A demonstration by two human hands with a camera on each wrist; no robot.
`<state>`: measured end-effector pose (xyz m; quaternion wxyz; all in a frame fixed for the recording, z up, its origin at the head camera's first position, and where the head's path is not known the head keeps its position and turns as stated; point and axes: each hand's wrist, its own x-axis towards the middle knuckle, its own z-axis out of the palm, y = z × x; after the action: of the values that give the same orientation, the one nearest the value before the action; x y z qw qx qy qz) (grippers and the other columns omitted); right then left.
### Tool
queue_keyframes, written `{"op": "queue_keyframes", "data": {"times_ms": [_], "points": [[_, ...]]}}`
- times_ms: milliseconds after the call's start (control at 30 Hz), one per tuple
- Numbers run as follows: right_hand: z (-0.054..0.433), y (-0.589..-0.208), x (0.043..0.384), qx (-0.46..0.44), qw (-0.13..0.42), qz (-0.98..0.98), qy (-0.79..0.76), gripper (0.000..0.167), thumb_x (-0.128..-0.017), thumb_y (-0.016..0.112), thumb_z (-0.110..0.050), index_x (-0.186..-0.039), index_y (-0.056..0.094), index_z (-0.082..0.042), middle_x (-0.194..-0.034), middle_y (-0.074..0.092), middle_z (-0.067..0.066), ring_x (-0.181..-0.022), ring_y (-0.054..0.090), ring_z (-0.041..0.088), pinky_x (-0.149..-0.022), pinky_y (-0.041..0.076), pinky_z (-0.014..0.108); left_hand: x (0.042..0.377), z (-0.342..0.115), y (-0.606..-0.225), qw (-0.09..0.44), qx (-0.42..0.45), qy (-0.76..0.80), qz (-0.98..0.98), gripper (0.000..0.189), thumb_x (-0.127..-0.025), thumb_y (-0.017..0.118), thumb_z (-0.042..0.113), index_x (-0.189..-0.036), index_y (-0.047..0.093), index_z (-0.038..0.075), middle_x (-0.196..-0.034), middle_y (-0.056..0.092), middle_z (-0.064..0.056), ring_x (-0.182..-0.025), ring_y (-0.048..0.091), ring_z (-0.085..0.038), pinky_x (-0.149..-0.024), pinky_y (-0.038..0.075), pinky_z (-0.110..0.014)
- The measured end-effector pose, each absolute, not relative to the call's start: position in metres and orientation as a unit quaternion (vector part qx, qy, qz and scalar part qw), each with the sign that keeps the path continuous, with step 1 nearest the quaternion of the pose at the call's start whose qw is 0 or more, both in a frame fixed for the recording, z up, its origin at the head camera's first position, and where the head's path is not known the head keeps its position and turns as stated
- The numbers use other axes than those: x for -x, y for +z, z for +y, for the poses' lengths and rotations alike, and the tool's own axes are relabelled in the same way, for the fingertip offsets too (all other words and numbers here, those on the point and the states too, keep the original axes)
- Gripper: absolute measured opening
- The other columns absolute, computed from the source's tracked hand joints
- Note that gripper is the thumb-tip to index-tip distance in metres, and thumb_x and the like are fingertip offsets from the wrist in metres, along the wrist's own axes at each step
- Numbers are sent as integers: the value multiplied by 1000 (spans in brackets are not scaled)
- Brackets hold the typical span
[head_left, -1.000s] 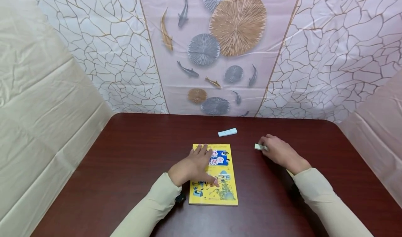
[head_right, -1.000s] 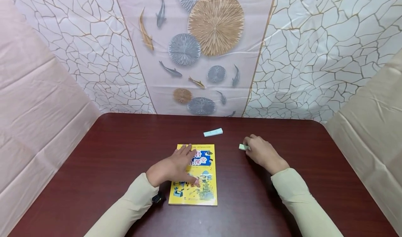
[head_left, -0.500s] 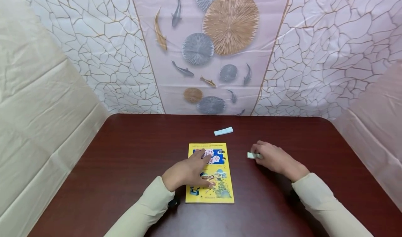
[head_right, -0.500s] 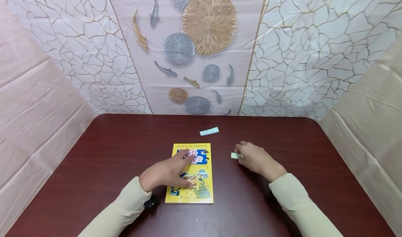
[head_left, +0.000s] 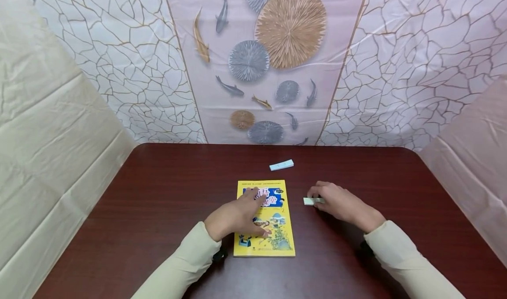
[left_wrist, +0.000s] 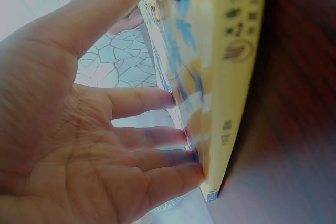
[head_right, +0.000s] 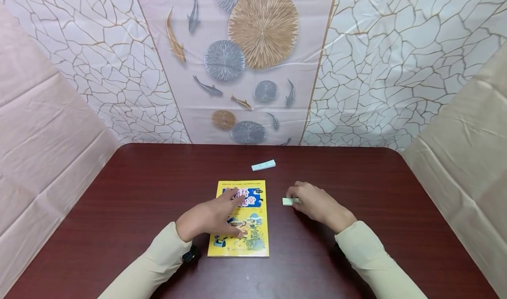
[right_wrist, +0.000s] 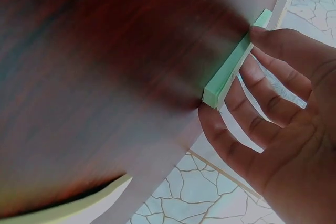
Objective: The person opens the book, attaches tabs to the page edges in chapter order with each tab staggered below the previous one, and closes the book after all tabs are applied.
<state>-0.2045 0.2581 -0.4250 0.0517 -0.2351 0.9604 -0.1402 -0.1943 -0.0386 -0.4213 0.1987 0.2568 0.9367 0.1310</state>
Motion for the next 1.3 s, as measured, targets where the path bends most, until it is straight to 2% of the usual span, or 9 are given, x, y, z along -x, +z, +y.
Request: {"op": "queue_keyframes", "data": {"times_ms": [200, 400, 633, 933, 1133, 1300], "points": [[257, -422, 209, 229, 62, 960, -147, 19, -92, 79, -3, -110, 77, -8, -103, 67, 1, -90, 61, 15, -80, 58, 37, 194, -39, -421, 201, -251, 130, 938, 106, -82, 88, 52, -166, 36, 15, -174, 24, -12, -162, 19, -28, -121, 38, -47], [252, -413, 221, 204, 81, 963, -155, 23, -97, 77, -13, -117, 75, -5, -110, 68, 7, -98, 64, 21, -85, 60, 42, 192, -40, -421, 203, -248, 133, 938, 107, -81, 89, 52, -165, 36, 15, -174, 24, -12, -162, 18, -28, -121, 38, -48], [240, -408, 247, 199, 48, 963, -175, 29, -100, 74, -14, -125, 71, 0, -117, 66, 12, -102, 65, 25, -90, 59, 47, 192, -41, -420, 202, -248, 132, 938, 106, -81, 89, 52, -165, 37, 15, -174, 24, -12, -162, 18, -28, -121, 38, -49], [216, -419, 283, 213, 19, 961, -177, 37, -102, 71, -10, -136, 64, 4, -137, 58, 22, -121, 59, 36, -99, 55, 52, 193, -39, -422, 202, -250, 128, 938, 107, -80, 89, 55, -165, 38, 15, -174, 25, -11, -162, 20, -28, -121, 38, -49], [205, -429, 301, 236, 8, 958, -166, 33, -100, 71, -2, -132, 68, 3, -137, 60, 22, -120, 57, 37, -102, 53, 52, 192, -39, -420, 199, -252, 120, 939, 107, -80, 88, 57, -165, 38, 16, -174, 26, -11, -162, 20, -28, -121, 38, -47], [196, -432, 310, 233, 19, 963, -136, 26, -100, 70, -1, -126, 72, -1, -127, 66, 17, -115, 62, 33, -101, 54, 50, 192, -40, -420, 197, -252, 123, 939, 107, -81, 88, 56, -165, 37, 15, -174, 25, -11, -162, 20, -28, -122, 37, -47]]}}
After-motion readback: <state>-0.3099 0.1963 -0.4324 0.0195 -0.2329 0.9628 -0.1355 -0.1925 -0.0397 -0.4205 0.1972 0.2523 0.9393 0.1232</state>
